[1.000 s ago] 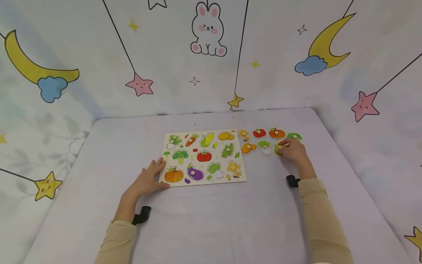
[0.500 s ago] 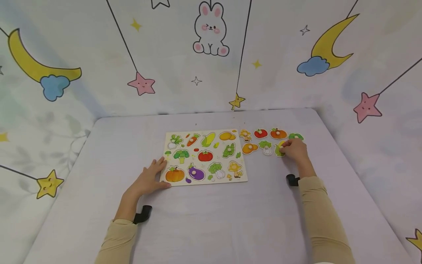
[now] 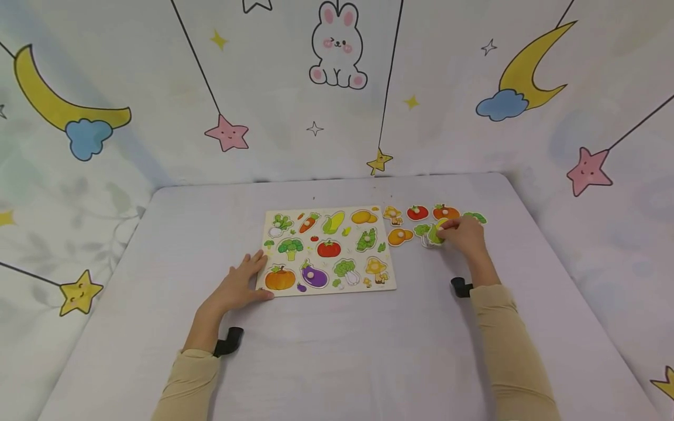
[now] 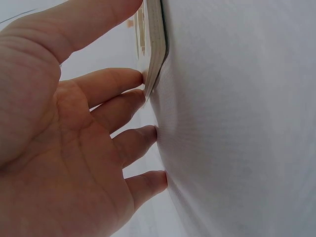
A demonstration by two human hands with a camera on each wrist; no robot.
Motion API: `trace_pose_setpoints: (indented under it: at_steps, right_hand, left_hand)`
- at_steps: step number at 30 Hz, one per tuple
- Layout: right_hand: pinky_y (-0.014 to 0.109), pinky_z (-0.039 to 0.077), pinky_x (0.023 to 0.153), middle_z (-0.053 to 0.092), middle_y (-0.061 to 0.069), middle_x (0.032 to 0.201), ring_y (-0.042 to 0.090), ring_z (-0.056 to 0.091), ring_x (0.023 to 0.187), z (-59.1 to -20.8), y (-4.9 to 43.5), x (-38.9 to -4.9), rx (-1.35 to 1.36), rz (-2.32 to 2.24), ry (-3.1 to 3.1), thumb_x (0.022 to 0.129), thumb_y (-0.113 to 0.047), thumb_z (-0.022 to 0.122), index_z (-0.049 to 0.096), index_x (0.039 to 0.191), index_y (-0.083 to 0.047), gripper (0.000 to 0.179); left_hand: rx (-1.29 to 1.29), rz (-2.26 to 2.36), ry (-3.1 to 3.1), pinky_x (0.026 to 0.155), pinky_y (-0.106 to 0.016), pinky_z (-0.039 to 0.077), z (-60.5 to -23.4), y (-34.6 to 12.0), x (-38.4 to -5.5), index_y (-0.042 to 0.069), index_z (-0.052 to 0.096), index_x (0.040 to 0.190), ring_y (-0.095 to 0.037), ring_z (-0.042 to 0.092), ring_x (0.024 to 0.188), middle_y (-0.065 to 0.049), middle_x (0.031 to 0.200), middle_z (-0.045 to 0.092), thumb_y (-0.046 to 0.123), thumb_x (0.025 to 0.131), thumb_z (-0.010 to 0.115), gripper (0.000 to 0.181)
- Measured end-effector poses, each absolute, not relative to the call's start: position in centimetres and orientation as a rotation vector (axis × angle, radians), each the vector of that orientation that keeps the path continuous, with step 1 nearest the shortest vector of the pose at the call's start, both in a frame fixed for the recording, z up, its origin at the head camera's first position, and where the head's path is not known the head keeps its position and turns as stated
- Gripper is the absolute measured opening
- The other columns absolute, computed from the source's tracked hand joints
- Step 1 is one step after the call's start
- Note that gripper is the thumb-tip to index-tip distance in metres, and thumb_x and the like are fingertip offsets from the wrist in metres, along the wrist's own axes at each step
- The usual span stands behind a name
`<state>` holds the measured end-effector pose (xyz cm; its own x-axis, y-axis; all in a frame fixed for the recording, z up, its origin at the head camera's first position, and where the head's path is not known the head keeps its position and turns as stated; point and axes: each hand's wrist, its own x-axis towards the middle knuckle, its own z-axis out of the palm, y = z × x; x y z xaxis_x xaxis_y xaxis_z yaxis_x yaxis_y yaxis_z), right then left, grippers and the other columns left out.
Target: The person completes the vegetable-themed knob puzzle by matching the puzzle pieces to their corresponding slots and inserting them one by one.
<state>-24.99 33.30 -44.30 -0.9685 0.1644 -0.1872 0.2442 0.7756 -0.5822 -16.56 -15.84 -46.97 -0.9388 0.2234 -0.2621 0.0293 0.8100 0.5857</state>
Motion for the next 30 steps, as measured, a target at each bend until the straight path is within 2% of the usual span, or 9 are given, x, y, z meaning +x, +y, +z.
trace_pose_setpoints:
  at_steps: [6, 13, 22, 30]
  right_hand:
    - [0.029, 0.043, 0.069, 0.058, 0.019, 0.104, 0.029, 0.051, 0.093, -43.7, 29.6, -25.8, 0.258, -1.001, 2.826, 0.091, -0.023, 0.066, 0.064, 0.109, 0.003, 0.032]
    - [0.024, 0.046, 0.062, 0.062, 0.014, 0.096, 0.023, 0.054, 0.081, -43.0, 23.7, -27.6, 0.188, -1.038, 2.777, 0.090, -0.024, 0.068, 0.066, 0.106, -0.001, 0.027]
    - [0.028, 0.045, 0.062, 0.069, 0.013, 0.095, 0.024, 0.058, 0.078, -43.0, 16.1, -29.5, -0.061, -1.050, 2.792, 0.086, -0.021, 0.070, 0.070, 0.095, -0.005, 0.018]
    - [0.031, 0.043, 0.058, 0.071, 0.008, 0.090, 0.018, 0.057, 0.068, -44.1, 12.3, -30.9, -0.046, -0.909, 2.787, 0.083, -0.023, 0.073, 0.073, 0.089, -0.009, 0.014]
  left_hand:
    - [0.192, 0.837, 2.684, 0.119, -0.063, 0.001, -46.8, -15.9, -16.7, 0.007, 0.028, 0.154, -0.038, 0.005, 0.151, -0.008, 0.164, 0.016, 0.030, 0.080, 0.080, 0.093]
    - [0.188, 0.839, 2.677, 0.119, -0.063, 0.000, -46.7, -16.1, -16.8, 0.006, 0.028, 0.154, -0.039, 0.004, 0.151, -0.009, 0.164, 0.015, 0.029, 0.080, 0.080, 0.093]
    - [0.208, 0.859, 2.672, 0.118, -0.064, 0.001, -47.1, -16.2, -16.6, 0.004, 0.030, 0.153, -0.040, 0.005, 0.151, -0.010, 0.164, 0.016, 0.029, 0.080, 0.080, 0.092]
    - [0.218, 0.875, 2.670, 0.118, -0.065, 0.001, -46.9, -16.0, -16.5, 0.004, 0.031, 0.152, -0.041, 0.006, 0.151, -0.011, 0.163, 0.017, 0.028, 0.079, 0.080, 0.091]
